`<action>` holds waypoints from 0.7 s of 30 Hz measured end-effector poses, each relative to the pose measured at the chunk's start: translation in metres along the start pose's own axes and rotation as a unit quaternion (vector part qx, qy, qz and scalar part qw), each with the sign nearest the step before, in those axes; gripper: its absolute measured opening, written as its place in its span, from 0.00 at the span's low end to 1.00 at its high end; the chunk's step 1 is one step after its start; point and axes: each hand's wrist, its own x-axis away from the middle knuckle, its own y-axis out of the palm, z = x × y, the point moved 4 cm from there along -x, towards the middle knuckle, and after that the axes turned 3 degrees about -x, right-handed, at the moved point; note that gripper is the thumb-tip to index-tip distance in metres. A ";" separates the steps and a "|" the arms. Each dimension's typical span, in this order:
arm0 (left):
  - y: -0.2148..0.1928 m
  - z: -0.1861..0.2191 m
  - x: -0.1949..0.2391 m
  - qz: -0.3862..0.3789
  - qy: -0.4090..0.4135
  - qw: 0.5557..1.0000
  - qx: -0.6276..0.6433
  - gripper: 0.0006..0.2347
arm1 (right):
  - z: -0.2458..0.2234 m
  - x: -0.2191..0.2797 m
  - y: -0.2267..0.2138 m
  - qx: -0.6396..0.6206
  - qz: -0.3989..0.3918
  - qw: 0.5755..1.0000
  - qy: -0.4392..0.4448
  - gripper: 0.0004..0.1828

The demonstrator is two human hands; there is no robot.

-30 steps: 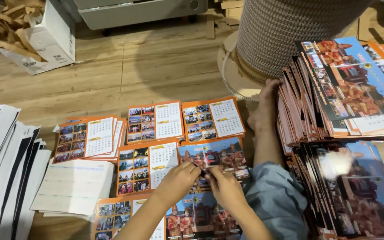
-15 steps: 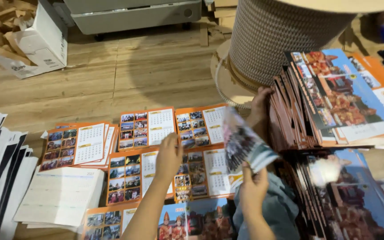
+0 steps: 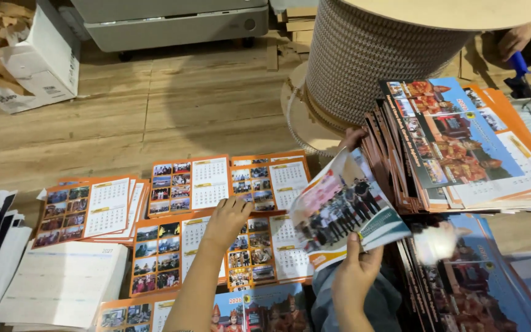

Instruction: The person sits on the floor and sorts through a large stack of orange calendars. They pick up calendars, flip through the pages, and place them into a separate pile on the floor.

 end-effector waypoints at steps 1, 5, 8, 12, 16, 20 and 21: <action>-0.009 0.002 0.000 0.015 0.001 1.000 0.005 0.22 | 0.002 0.001 -0.004 -0.015 -0.009 0.998 -0.067 0.21; -0.018 0.015 0.021 0.015 0.063 0.998 0.003 0.25 | -0.025 0.030 0.008 0.092 -0.185 0.893 -0.399 0.12; -0.086 0.037 0.046 0.206 0.088 0.966 0.128 0.04 | -0.024 0.048 0.036 0.203 -0.332 0.870 -0.303 0.29; -0.101 0.039 0.084 0.131 0.001 0.984 0.119 0.04 | 0.060 0.055 0.046 0.441 -0.416 0.718 -0.342 0.15; -0.114 0.033 0.118 0.120 -0.048 0.972 0.197 0.01 | 0.085 0.080 0.045 0.535 -0.465 0.604 -0.364 0.23; -0.110 0.007 0.161 0.046 -0.180 0.953 0.240 0.11 | 0.074 0.079 0.042 0.551 -0.450 0.646 -0.278 0.24; -0.114 0.001 0.172 0.047 -0.182 0.953 0.239 0.11 | 0.084 0.073 0.038 0.551 -0.452 0.644 -0.279 0.24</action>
